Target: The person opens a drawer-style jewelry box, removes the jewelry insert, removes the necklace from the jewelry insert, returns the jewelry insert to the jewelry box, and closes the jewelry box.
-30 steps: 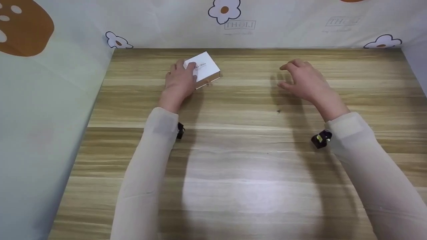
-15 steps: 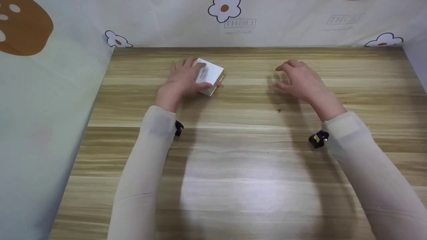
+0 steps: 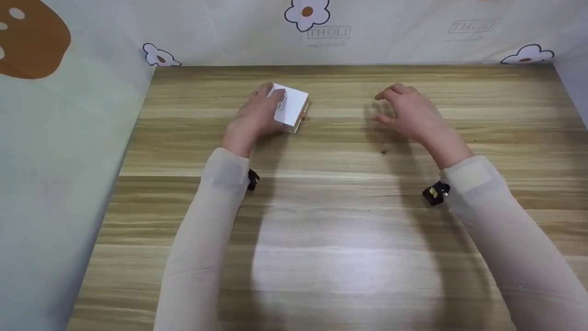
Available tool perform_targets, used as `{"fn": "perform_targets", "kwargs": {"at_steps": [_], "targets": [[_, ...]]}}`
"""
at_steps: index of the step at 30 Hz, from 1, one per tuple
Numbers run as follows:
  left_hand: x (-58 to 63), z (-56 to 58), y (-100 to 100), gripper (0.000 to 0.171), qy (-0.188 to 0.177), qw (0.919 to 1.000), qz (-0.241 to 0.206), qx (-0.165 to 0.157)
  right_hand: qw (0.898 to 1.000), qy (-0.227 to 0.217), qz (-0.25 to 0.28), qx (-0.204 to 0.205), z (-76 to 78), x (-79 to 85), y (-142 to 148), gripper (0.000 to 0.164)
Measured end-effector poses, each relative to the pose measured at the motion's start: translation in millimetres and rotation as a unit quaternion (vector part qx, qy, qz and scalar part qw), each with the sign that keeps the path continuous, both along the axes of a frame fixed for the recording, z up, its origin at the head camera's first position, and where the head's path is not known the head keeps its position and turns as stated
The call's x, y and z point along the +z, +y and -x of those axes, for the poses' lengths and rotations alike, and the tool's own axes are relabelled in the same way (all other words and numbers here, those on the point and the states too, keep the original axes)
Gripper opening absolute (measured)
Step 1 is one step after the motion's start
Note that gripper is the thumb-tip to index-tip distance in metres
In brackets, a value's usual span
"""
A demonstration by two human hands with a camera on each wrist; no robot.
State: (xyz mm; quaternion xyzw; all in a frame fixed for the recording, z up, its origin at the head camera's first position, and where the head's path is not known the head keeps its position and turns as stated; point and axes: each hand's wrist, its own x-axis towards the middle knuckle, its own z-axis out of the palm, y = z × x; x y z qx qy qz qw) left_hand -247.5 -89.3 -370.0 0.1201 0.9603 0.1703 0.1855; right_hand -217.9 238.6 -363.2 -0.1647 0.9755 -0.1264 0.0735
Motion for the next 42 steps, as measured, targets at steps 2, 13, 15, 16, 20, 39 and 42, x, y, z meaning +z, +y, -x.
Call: {"fn": "perform_targets", "kwargs": {"at_steps": [2,13,15,16,20,39,42], "targets": [[1.5,-1.2,2.0,0.092,0.004,0.9999,0.012,0.006,1.000,-0.001,0.001,0.001,-0.2,-0.1,-1.8,0.052],[9.6,6.0,7.3,0.093,-0.020,0.9965,0.028,-0.076,1.000,0.002,0.004,0.015,-0.1,-3.9,-14.4,0.051],[8.7,8.9,7.0,0.093,-0.022,0.9954,0.029,-0.089,1.000,0.000,0.007,0.016,0.4,-5.3,-18.0,0.050],[8.2,10.4,6.7,0.092,-0.017,0.9949,0.030,-0.095,1.000,-0.001,0.008,0.016,0.8,-5.7,-20.1,0.050],[7.9,14.6,6.4,0.092,0.002,0.9944,0.032,-0.101,1.000,0.001,0.012,0.021,3.4,-7.1,-30.7,0.049],[19.4,20.2,20.2,0.095,0.003,0.9835,0.125,-0.131,0.998,-0.002,0.020,0.054,19.1,-11.2,-85.0,0.048],[18.3,20.7,19.9,0.096,0.001,0.9835,0.125,-0.131,0.998,-0.010,0.020,0.056,22.2,-13.9,-92.3,0.048]]}}
